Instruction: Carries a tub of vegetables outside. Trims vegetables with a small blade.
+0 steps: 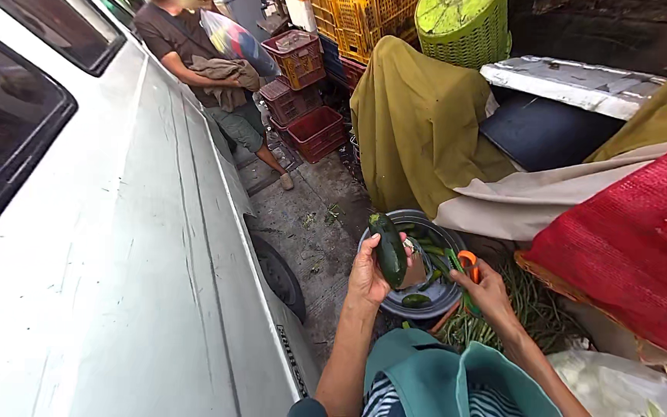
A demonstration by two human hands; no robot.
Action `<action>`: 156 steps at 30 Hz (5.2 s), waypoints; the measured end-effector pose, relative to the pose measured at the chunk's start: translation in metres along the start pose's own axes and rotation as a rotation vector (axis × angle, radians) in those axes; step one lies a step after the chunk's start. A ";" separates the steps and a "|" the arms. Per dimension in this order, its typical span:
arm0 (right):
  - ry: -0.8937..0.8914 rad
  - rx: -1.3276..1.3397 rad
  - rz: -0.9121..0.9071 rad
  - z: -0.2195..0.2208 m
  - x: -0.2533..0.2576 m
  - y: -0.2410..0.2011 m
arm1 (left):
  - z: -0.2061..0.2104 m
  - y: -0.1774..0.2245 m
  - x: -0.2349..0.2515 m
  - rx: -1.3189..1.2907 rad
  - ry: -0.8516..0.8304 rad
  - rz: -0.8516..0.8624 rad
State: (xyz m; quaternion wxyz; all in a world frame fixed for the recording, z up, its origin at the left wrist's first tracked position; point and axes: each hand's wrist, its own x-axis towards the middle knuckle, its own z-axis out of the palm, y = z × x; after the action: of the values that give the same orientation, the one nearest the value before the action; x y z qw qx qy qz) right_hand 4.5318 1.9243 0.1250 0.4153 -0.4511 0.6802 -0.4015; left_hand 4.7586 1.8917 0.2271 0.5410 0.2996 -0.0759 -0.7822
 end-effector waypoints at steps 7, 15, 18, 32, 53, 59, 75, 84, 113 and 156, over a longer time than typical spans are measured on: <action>0.041 0.000 -0.035 -0.010 0.008 -0.025 | -0.015 -0.013 0.002 0.170 0.062 -0.096; 0.034 0.428 0.121 -0.014 0.004 -0.051 | -0.045 -0.040 0.033 0.181 -0.193 -0.253; 0.033 0.346 0.124 -0.023 -0.027 -0.034 | -0.038 -0.060 0.040 0.274 -0.328 -0.313; 0.495 0.767 0.172 -0.169 -0.259 0.106 | 0.028 -0.289 -0.104 0.366 -0.872 -0.503; 0.900 0.468 -0.171 -0.461 -0.466 0.233 | 0.190 -0.658 -0.277 0.567 -0.965 -0.775; 0.924 0.462 0.055 -0.559 -0.419 0.284 | 0.250 -0.730 -0.224 0.856 -0.779 -0.814; 0.465 0.188 0.061 -0.767 -0.385 0.332 | 0.337 -0.816 -0.182 0.687 -0.517 -0.500; -0.029 0.099 -0.119 -0.858 -0.361 0.314 | 0.330 -0.833 -0.255 0.475 -0.146 -0.128; -0.397 0.267 -0.219 -0.756 -0.455 0.359 | 0.208 -0.924 -0.487 -0.028 -0.005 0.082; -0.695 0.489 -0.139 -0.758 -0.337 0.252 | 0.285 -0.703 -0.431 0.494 0.539 0.780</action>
State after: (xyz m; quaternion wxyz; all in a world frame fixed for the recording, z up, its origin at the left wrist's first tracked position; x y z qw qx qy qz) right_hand 3.8421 2.4419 0.2132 0.6863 -0.4926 0.3527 -0.4023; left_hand 4.1397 2.5006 0.3126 0.7054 0.5577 -0.2218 -0.3771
